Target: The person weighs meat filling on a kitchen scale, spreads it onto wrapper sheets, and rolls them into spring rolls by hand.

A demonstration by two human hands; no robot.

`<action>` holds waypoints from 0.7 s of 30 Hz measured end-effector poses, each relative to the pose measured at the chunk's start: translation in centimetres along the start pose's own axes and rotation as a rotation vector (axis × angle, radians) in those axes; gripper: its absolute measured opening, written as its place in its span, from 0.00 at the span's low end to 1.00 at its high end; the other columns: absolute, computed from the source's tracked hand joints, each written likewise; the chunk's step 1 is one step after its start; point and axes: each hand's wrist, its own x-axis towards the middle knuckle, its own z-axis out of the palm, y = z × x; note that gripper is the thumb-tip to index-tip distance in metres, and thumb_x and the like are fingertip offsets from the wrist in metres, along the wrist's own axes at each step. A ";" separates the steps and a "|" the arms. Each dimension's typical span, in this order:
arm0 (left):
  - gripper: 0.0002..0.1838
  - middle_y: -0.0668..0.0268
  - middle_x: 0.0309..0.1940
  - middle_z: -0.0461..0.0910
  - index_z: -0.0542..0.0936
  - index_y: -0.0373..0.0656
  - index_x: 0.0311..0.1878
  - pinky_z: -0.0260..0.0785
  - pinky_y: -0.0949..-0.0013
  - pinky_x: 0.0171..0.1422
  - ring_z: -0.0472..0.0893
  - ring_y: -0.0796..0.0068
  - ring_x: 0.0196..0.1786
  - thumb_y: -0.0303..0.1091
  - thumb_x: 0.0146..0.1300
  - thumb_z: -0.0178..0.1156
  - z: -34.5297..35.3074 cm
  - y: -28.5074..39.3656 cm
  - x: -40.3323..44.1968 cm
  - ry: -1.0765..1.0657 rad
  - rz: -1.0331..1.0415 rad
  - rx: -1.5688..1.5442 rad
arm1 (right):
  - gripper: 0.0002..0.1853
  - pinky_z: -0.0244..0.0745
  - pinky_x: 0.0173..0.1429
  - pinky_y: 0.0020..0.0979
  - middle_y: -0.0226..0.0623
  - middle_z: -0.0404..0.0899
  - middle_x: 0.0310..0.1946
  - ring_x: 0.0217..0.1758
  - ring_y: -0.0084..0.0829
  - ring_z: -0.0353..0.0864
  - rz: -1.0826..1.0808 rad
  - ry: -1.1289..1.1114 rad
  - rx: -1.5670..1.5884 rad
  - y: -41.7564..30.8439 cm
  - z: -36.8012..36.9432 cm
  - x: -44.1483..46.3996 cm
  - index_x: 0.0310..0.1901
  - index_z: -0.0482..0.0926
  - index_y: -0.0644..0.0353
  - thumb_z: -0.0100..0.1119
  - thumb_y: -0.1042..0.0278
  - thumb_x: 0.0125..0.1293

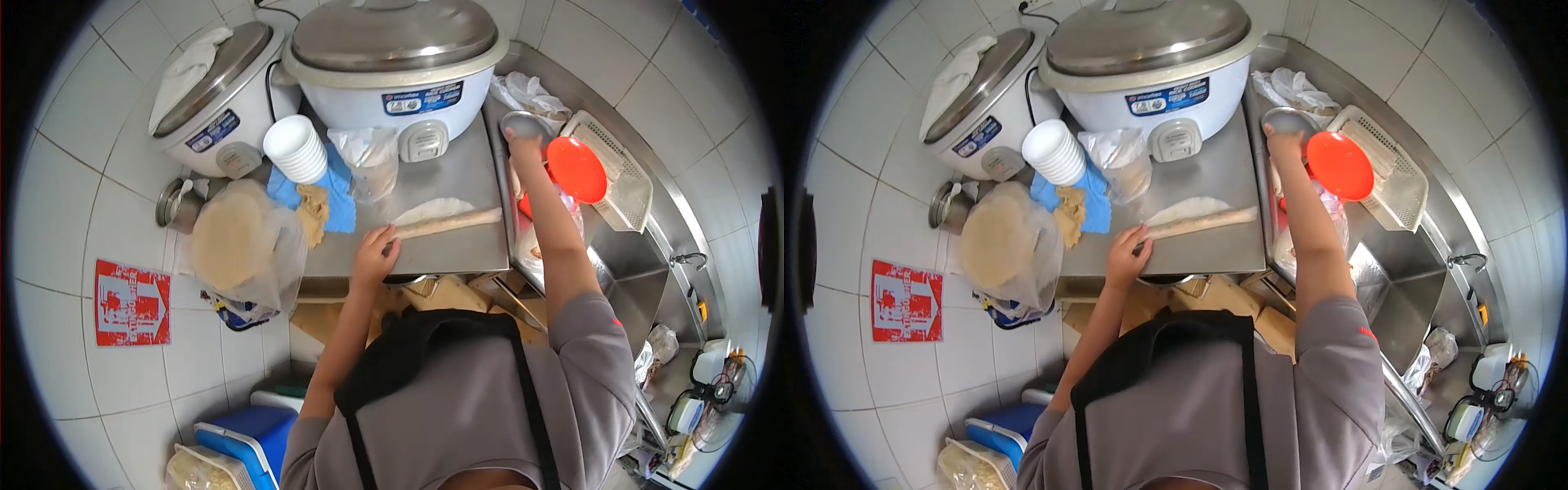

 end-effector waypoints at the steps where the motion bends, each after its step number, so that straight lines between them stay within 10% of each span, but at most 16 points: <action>1: 0.13 0.58 0.39 0.80 0.81 0.36 0.41 0.71 0.66 0.47 0.78 0.60 0.41 0.25 0.50 0.65 -0.1 0.1 0.1 0.003 -0.005 -0.009 | 0.33 0.56 0.62 0.52 0.49 0.80 0.37 0.43 0.48 0.79 -0.014 0.095 0.038 -0.5 -0.6 -0.7 0.36 0.81 0.65 0.28 0.46 0.71; 6: 0.11 0.59 0.36 0.80 0.81 0.37 0.40 0.71 0.66 0.45 0.78 0.60 0.39 0.25 0.50 0.64 -0.2 -0.1 0.2 -0.004 -0.035 -0.044 | 0.25 0.70 0.43 0.51 0.57 0.78 0.34 0.40 0.53 0.77 -0.173 0.244 0.527 -7.6 -5.6 -11.0 0.31 0.78 0.67 0.42 0.51 0.68; 10: 0.11 0.59 0.35 0.79 0.80 0.38 0.39 0.71 0.65 0.44 0.77 0.60 0.38 0.25 0.50 0.64 -0.1 -0.2 0.1 0.005 -0.025 -0.063 | 0.24 0.66 0.58 0.43 0.54 0.75 0.47 0.54 0.49 0.72 -0.309 -0.231 0.581 -17.1 -4.4 -18.8 0.43 0.77 0.67 0.41 0.52 0.69; 13: 0.11 0.60 0.35 0.79 0.80 0.38 0.39 0.71 0.64 0.44 0.77 0.60 0.38 0.25 0.50 0.64 0.0 -0.1 0.0 -0.026 -0.042 -0.061 | 0.28 0.56 0.67 0.43 0.53 0.69 0.56 0.62 0.46 0.66 -0.438 0.047 0.392 -18.8 -3.1 -20.7 0.50 0.73 0.71 0.38 0.48 0.69; 16: 0.10 0.60 0.35 0.78 0.80 0.39 0.39 0.71 0.64 0.44 0.77 0.59 0.39 0.26 0.51 0.63 -0.1 -0.1 0.4 -0.016 -0.033 -0.050 | 0.32 0.48 0.71 0.42 0.50 0.66 0.59 0.66 0.43 0.60 -0.100 -0.091 0.212 -16.1 -4.0 -19.8 0.53 0.70 0.74 0.36 0.47 0.69; 21: 0.11 0.60 0.35 0.79 0.80 0.38 0.39 0.71 0.65 0.43 0.78 0.60 0.38 0.25 0.51 0.64 0.2 -0.3 0.1 -0.001 -0.018 -0.046 | 0.30 0.51 0.71 0.40 0.53 0.66 0.59 0.65 0.46 0.62 -0.521 -0.026 0.354 -19.7 -3.4 -21.0 0.53 0.71 0.73 0.40 0.49 0.68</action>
